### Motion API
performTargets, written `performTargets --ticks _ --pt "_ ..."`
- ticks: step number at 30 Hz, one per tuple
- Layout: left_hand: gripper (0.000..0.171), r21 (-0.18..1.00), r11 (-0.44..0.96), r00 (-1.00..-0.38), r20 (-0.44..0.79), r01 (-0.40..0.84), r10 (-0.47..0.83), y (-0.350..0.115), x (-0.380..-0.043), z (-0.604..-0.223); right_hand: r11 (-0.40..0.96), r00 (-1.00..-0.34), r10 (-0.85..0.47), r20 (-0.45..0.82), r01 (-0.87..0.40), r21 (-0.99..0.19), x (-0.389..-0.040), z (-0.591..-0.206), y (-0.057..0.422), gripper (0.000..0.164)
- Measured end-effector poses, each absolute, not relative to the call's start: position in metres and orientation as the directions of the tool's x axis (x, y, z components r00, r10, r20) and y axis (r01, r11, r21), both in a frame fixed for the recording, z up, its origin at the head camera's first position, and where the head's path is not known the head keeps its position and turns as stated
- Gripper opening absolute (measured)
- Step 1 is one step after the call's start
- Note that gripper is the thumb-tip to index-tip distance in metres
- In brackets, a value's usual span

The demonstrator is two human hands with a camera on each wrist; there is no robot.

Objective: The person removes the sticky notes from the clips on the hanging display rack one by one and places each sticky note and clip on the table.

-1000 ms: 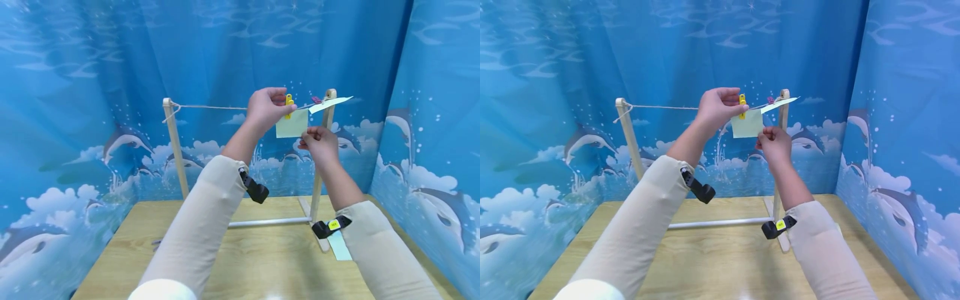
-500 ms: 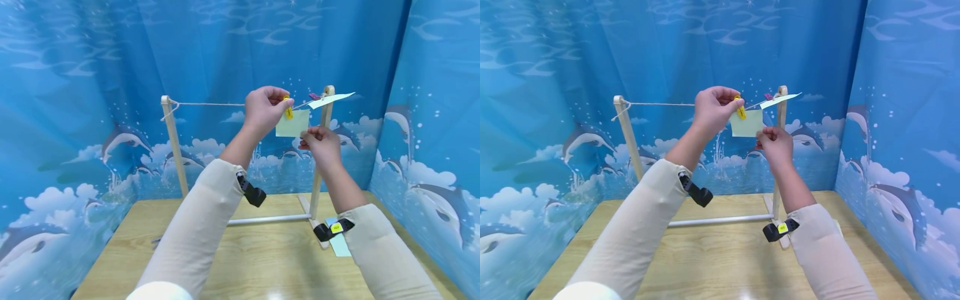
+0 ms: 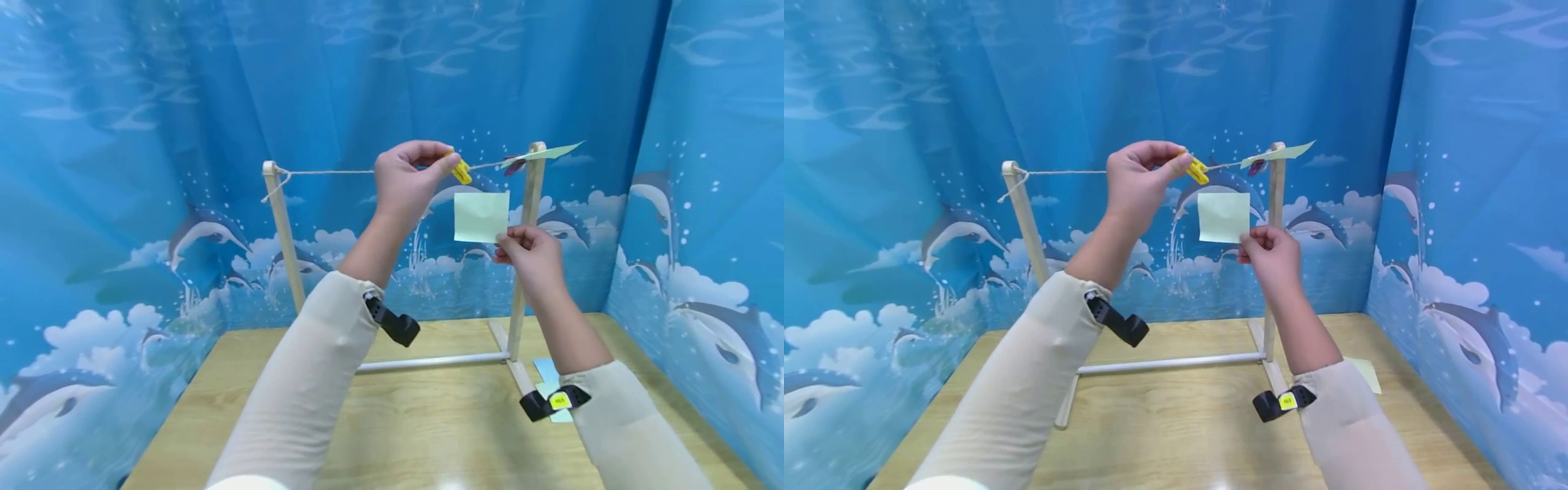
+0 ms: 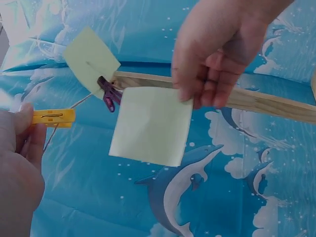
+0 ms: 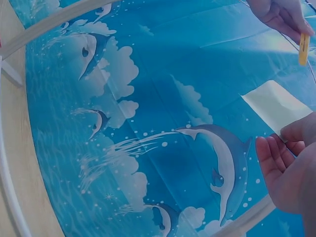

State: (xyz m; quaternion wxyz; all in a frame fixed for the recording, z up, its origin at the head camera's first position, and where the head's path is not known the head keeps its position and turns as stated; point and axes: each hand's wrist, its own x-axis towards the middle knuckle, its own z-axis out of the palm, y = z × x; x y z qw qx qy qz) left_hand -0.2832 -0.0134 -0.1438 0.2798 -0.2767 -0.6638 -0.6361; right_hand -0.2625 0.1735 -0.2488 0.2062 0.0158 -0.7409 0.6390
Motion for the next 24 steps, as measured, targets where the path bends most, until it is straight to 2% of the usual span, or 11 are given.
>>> performTargets --ticks 5,12,24 --pt "0.015 0.693 -0.019 -0.693 0.721 0.721 0.004 -0.021 -0.28 -0.143 0.118 -0.91 0.233 0.343 -0.323 -0.939 -0.256 -0.259 0.177 0.03" --pt "0.014 0.719 -0.002 -0.719 0.695 0.695 -0.001 -0.037 -0.275 -0.152 0.019 -0.913 0.186 0.364 -0.367 -0.93 -0.248 -0.265 0.182 0.026" --pt "0.016 0.719 -0.002 -0.719 0.695 0.695 -0.004 -0.061 -0.271 -0.173 0.045 -0.914 0.186 0.36 -0.358 -0.933 -0.238 -0.278 0.193 0.028"
